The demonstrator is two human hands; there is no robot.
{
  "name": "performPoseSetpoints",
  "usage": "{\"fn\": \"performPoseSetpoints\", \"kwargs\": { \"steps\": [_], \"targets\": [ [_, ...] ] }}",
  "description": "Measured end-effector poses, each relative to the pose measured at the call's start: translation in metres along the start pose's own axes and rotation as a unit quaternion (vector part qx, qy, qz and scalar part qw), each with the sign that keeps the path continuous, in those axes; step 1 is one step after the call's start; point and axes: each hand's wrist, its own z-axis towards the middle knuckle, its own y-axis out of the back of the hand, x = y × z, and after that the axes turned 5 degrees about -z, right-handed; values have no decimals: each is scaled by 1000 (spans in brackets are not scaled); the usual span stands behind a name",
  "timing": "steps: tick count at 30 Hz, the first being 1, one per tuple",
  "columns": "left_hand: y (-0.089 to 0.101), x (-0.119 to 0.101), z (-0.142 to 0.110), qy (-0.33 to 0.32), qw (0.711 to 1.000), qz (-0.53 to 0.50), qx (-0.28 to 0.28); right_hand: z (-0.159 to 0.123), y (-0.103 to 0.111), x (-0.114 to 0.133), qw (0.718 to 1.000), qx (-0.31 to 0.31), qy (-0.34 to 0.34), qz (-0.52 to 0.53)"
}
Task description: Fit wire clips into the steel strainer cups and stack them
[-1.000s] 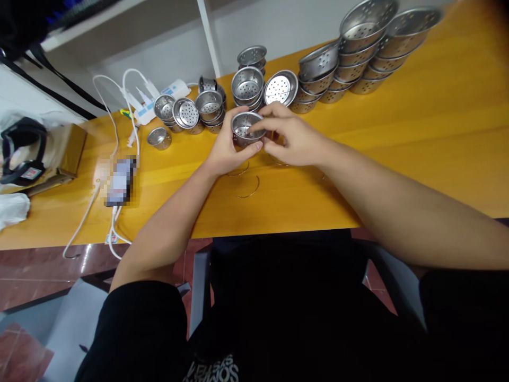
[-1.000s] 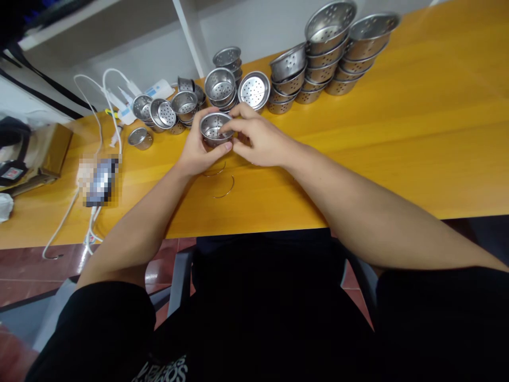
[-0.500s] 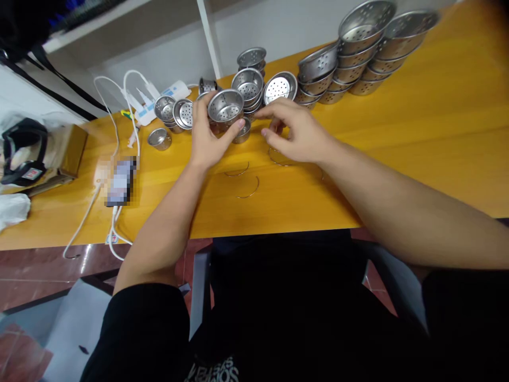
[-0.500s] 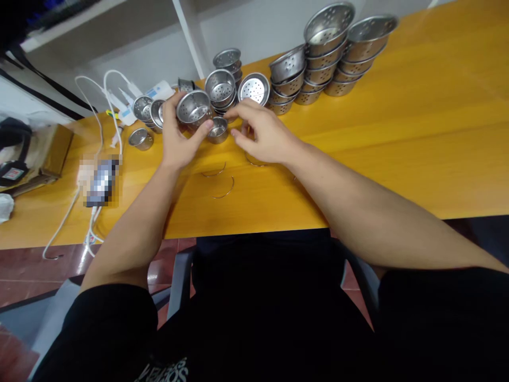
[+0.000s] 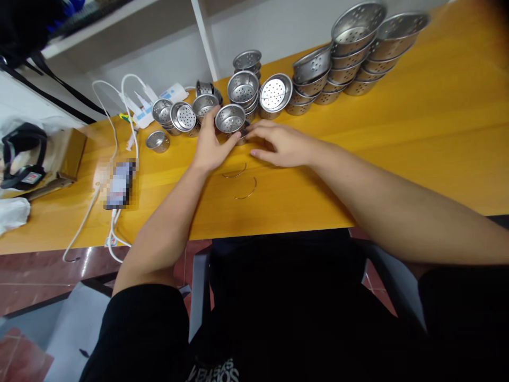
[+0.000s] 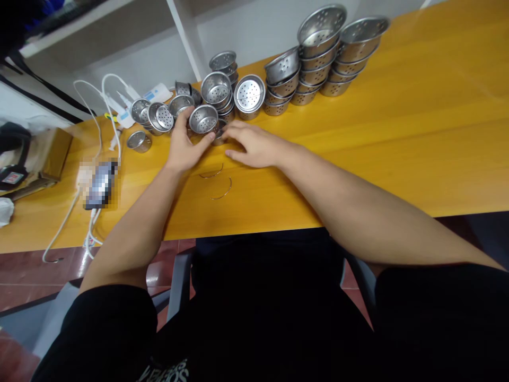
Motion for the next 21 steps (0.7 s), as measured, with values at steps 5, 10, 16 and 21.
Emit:
{"fn": "performPoseSetpoints", "kwargs": {
  "steps": [5,10,16,21],
  "targets": [
    [-10,6,-3,36,999,-34,10,-2,11,9,1000,10,-7,16],
    [-11,4,-3,38,997,-51,41,-2,11,17,999,-7,-2,44],
    [-9,-11,-4,47,994,-79,59,-3,6,10,998,-28,6,59],
    [-5,-18,-4,55,990,-108,75,-4,6,9,998,-26,-14,52]
  ]
}}
